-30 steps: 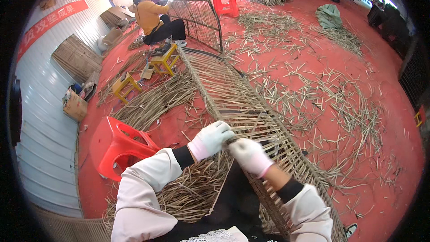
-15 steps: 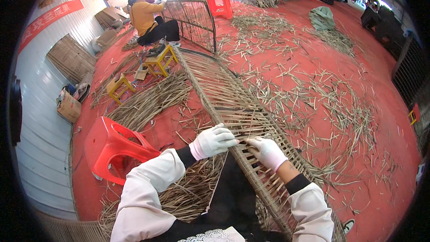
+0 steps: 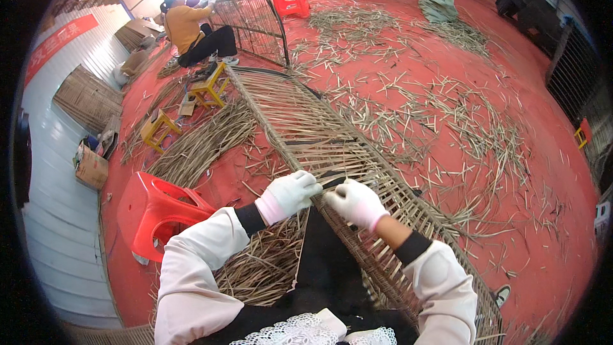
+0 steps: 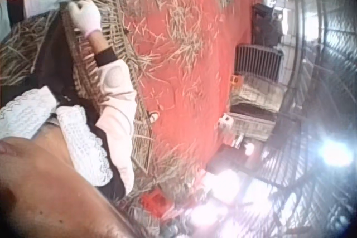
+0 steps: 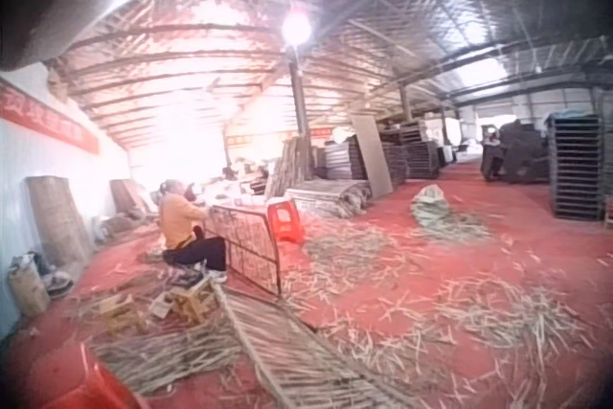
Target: The person weaves thin bamboo strips into a rectangular mat by hand, repeatedly threading and tightening the strips. After completing the weave, the person uses shears to trim excess bamboo ends and then lifts the finished mat to place it on a stack of similar mats.
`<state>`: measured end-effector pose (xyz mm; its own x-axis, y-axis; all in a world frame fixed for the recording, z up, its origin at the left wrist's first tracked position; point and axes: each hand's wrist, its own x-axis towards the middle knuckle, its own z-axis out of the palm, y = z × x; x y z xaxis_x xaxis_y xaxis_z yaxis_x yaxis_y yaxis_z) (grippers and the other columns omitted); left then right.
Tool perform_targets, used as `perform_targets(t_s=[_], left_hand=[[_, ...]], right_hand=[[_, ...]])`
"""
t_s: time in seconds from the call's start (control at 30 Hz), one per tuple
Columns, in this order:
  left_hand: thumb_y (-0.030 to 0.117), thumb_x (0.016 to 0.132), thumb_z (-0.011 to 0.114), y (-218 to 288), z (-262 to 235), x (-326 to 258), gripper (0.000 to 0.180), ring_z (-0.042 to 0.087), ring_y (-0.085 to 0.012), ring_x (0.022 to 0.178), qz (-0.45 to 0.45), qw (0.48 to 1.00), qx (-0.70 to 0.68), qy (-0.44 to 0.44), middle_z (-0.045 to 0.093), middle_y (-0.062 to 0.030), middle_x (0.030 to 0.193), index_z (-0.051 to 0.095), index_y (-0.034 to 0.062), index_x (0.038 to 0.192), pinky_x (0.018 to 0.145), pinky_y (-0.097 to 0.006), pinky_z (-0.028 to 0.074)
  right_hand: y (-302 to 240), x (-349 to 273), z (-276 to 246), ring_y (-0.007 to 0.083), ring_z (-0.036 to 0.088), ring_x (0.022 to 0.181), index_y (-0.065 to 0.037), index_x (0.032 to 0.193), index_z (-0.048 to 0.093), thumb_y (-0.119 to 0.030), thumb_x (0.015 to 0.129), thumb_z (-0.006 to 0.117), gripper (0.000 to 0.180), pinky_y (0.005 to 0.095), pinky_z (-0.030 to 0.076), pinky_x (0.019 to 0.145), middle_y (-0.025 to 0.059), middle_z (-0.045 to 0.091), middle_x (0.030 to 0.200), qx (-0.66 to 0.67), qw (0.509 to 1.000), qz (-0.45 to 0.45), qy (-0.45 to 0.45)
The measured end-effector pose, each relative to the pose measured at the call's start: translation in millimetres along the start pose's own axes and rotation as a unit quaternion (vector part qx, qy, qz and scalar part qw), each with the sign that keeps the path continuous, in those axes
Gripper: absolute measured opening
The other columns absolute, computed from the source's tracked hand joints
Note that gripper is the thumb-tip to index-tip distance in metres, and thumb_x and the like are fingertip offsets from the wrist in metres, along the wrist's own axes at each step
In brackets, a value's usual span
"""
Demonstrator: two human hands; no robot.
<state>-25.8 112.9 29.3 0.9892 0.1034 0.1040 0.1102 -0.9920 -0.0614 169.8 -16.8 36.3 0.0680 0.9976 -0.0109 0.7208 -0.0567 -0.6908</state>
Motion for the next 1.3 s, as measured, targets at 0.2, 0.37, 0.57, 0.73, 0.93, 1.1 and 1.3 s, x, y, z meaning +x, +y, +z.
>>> perform_targets(t_s=[0.2, 0.37, 0.57, 0.73, 0.93, 1.1, 1.3], left_hand=[[0.013, 0.081, 0.065, 12.7, 4.4, -16.0, 0.026, 0.065, -0.0229, 0.096, -0.015, 0.986, -0.057, 0.158, 0.061, -0.0028, 0.099, 0.066, 0.0122, 0.106, 0.070, -0.032, 0.059], [0.017, 0.067, 0.082, 24.8, 14.9, -17.2, 0.059, 0.063, -0.0243, 0.101, -0.047, 0.967, -0.091, 0.231, 0.060, -0.0049, 0.105, 0.067, 0.0131, 0.125, 0.088, -0.037, 0.056], [0.020, 0.069, 0.079, 33.9, 14.1, -5.7, 0.058, 0.061, -0.0237, 0.114, 0.043, 0.981, -0.078, 0.174, 0.063, -0.0011, 0.118, 0.067, 0.0168, 0.126, 0.102, -0.040, 0.051], [0.025, 0.073, 0.078, 47.1, -0.7, -6.7, 0.059, 0.056, -0.0268, 0.119, -0.015, 0.990, -0.112, 0.080, 0.059, -0.0044, 0.118, 0.063, 0.0133, 0.128, 0.101, -0.039, 0.050], [0.016, 0.073, 0.077, 61.3, -3.0, 2.4, 0.047, 0.057, -0.0291, 0.110, -0.084, 0.982, -0.155, 0.070, 0.057, -0.0080, 0.109, 0.064, 0.0109, 0.118, 0.091, -0.039, 0.054], [0.013, 0.072, 0.078, 63.3, 4.4, -3.1, 0.038, 0.060, -0.0274, 0.101, -0.034, 0.984, -0.123, 0.126, 0.058, -0.0052, 0.100, 0.066, 0.0134, 0.108, 0.082, -0.035, 0.056], [0.019, 0.069, 0.080, 67.2, 22.0, -7.2, 0.062, 0.060, -0.0286, 0.110, 0.013, 0.960, -0.167, 0.225, 0.061, -0.0063, 0.114, 0.065, 0.0150, 0.129, 0.098, -0.044, 0.051]], right_hand=[[-44.4, -18.8, 37.9, 0.0304, 0.069, 0.078, -0.004, 0.081, 0.067, -0.015, 0.083, 0.064, 0.011, 0.0427, 0.058, 0.064, 0.0128, 0.065, 0.088, -0.244, 0.949, -0.200, -0.005], [21.4, -36.0, 20.9, 0.0304, 0.067, 0.083, -0.011, 0.092, 0.068, -0.028, 0.092, 0.070, 0.017, 0.0413, 0.057, 0.070, 0.0104, 0.061, 0.091, -0.076, 0.967, -0.225, 0.098], [69.5, -15.9, -10.2, 0.0386, 0.068, 0.097, -0.005, 0.107, 0.073, -0.028, 0.089, 0.070, 0.029, 0.0461, 0.055, 0.087, 0.0175, 0.068, 0.105, -0.070, 0.985, -0.114, -0.109], [52.7, -18.6, -12.2, 0.0367, 0.065, 0.096, -0.005, 0.085, 0.072, -0.027, 0.080, 0.071, 0.023, 0.0458, 0.056, 0.081, 0.0150, 0.062, 0.104, -0.222, 0.950, -0.217, 0.026], [13.9, -49.2, -15.4, 0.0403, 0.065, 0.076, -0.002, 0.087, 0.071, -0.036, 0.095, 0.061, 0.036, 0.0454, 0.054, 0.072, 0.0168, 0.067, 0.083, 0.182, 0.982, 0.054, -0.020], [-38.5, -71.3, 20.1, 0.0317, 0.067, 0.071, -0.008, 0.072, 0.063, -0.018, 0.088, 0.066, 0.019, 0.0436, 0.056, 0.063, 0.0106, 0.063, 0.082, -0.214, 0.957, -0.197, 0.000], [35.7, -91.7, -8.4, 0.0333, 0.070, 0.084, -0.011, 0.104, 0.070, -0.026, 0.093, 0.072, 0.019, 0.0409, 0.058, 0.073, 0.0128, 0.066, 0.097, -0.063, 0.979, -0.190, 0.042]])
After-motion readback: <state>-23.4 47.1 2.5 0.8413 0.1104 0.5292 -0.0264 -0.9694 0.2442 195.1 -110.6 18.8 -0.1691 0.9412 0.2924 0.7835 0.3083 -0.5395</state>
